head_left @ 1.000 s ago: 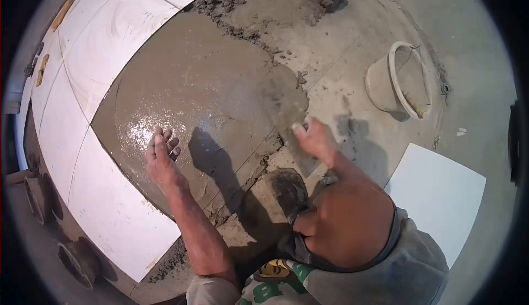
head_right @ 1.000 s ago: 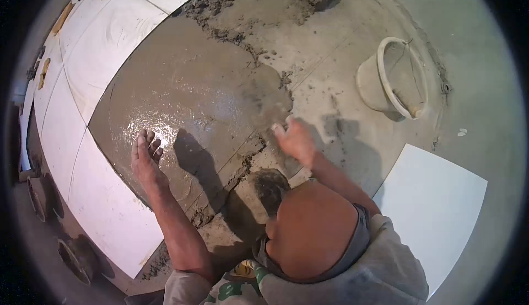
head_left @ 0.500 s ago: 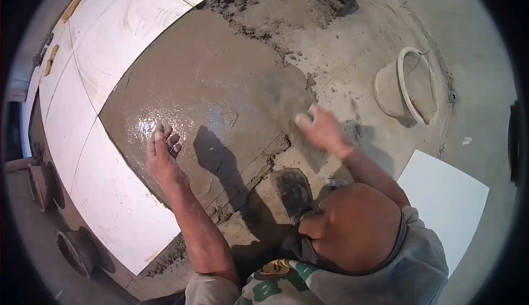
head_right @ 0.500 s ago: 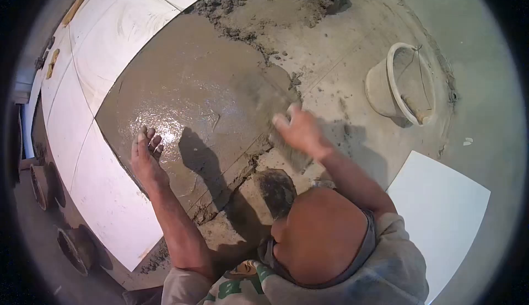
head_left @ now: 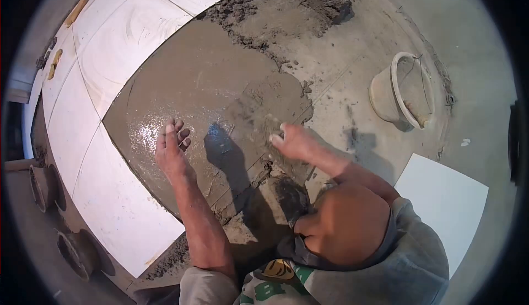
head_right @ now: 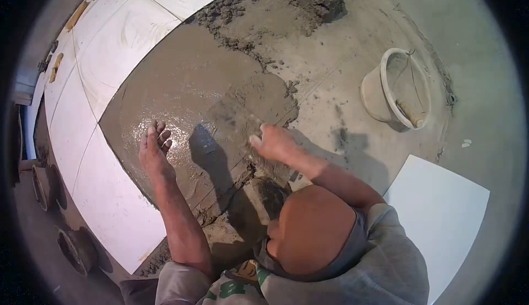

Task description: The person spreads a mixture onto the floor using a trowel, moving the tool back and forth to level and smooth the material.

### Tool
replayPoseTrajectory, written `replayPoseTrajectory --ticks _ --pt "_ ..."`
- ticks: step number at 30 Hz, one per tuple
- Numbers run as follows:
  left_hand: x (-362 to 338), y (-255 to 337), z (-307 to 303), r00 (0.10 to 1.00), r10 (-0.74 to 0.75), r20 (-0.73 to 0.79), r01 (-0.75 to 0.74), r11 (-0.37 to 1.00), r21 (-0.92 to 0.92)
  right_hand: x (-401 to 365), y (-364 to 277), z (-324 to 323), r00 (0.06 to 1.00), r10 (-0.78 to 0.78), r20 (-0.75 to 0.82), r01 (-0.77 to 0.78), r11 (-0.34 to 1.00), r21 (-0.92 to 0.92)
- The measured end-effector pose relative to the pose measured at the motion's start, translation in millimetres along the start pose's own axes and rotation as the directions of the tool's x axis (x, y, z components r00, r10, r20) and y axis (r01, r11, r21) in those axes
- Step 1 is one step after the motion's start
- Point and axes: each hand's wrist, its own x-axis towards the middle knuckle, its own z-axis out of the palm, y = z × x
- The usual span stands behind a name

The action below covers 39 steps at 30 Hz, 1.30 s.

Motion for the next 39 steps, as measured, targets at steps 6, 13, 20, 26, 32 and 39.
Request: replayPoseTrajectory --ticks 6,13,20,26,32,39 --pt "-11 11 0 0.999 0.042 0.006 -0.042 0.999 -0.001 8 22 -1 0.983 -0.105 -0.148 0.121 0.987 0.103" --pt "-6 6 -19 0.997 0.015 -0.073 -0.013 0.999 0.034 56 24 -42 0.996 0.063 -0.068 -0.047 0.974 0.221" --pt "6 -2 -24 0.995 -0.009 -0.101 0.007 1.0 -0.026 33 -3 4 0.969 -0.246 -0.017 0.243 0.966 -0.083" --pt "6 6 -22 0.996 0.017 -0.088 -0.021 0.999 -0.048 -15 -31 26 0.964 -0.225 0.141 0.245 0.958 -0.146" --pt "3 8 -38 0.993 0.008 -0.117 -0.013 0.999 -0.047 0 -16 -8 0.99 -0.053 -0.131 0.06 0.997 0.047" --pt "8 3 -52 0.992 -0.02 -0.123 0.018 1.0 -0.018 81 -8 -32 0.993 -0.018 -0.121 0.024 0.998 0.055"
